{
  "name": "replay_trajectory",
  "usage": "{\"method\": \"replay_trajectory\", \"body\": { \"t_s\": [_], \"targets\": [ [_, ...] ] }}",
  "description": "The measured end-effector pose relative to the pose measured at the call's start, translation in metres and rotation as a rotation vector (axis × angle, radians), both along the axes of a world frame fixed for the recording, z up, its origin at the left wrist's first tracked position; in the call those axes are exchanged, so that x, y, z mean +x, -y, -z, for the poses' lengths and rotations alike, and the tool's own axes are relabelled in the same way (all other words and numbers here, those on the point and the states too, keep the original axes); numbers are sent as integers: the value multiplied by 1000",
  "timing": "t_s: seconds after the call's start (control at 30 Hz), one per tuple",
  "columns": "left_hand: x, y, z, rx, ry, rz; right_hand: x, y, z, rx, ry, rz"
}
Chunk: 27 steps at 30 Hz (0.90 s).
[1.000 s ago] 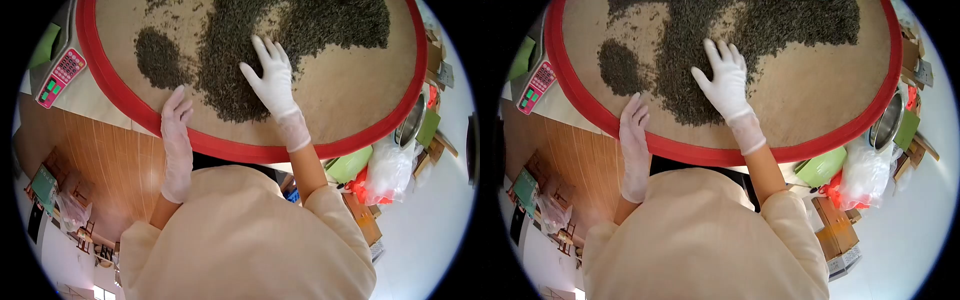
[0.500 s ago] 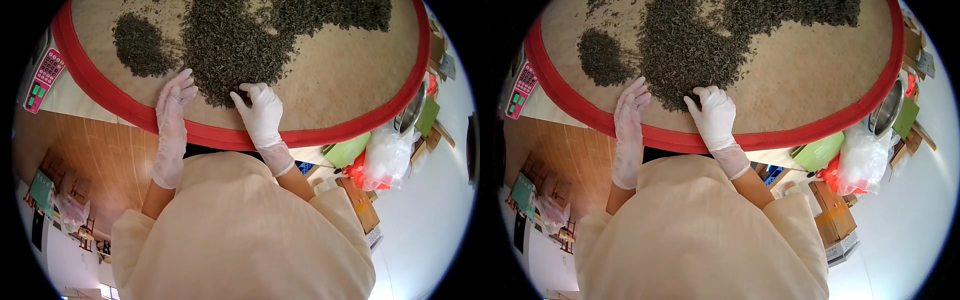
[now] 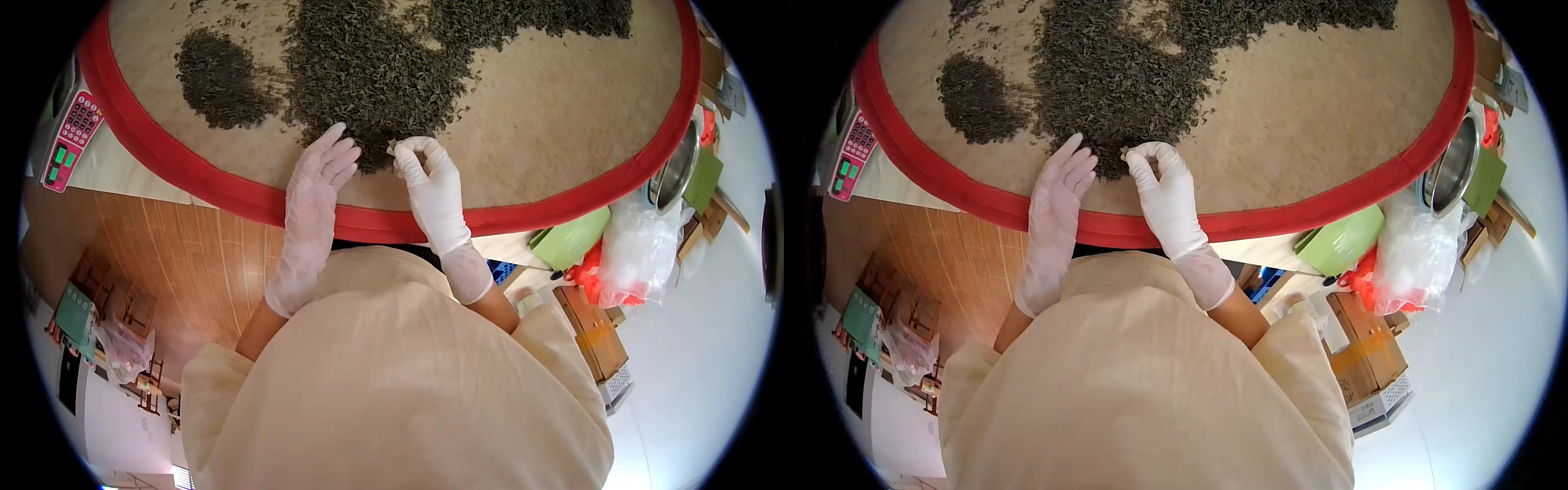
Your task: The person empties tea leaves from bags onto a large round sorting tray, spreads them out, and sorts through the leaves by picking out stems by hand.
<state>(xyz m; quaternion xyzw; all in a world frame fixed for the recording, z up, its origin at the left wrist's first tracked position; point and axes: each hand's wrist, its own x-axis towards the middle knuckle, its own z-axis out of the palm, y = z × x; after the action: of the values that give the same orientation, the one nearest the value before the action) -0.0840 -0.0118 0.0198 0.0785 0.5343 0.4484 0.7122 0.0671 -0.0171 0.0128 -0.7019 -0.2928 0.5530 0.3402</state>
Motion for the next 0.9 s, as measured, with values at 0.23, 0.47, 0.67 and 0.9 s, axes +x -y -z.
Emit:
{"method": "replay_trajectory", "body": {
  "t_s": [0.23,0.47,0.67,0.9],
  "targets": [
    [11,-11,7,-7,109,330,-8,-5,-29,-97,-174,-25],
    [20,-14,1,-39,-166,344,-16,-4,-24,-85,-72,24],
    [11,-19,7,-91,-216,24,15,-18,0,306,368,-16],
    [-42,-24,16,-37,-327,-163,32,-99,44,328,458,-200]
  ]
}}
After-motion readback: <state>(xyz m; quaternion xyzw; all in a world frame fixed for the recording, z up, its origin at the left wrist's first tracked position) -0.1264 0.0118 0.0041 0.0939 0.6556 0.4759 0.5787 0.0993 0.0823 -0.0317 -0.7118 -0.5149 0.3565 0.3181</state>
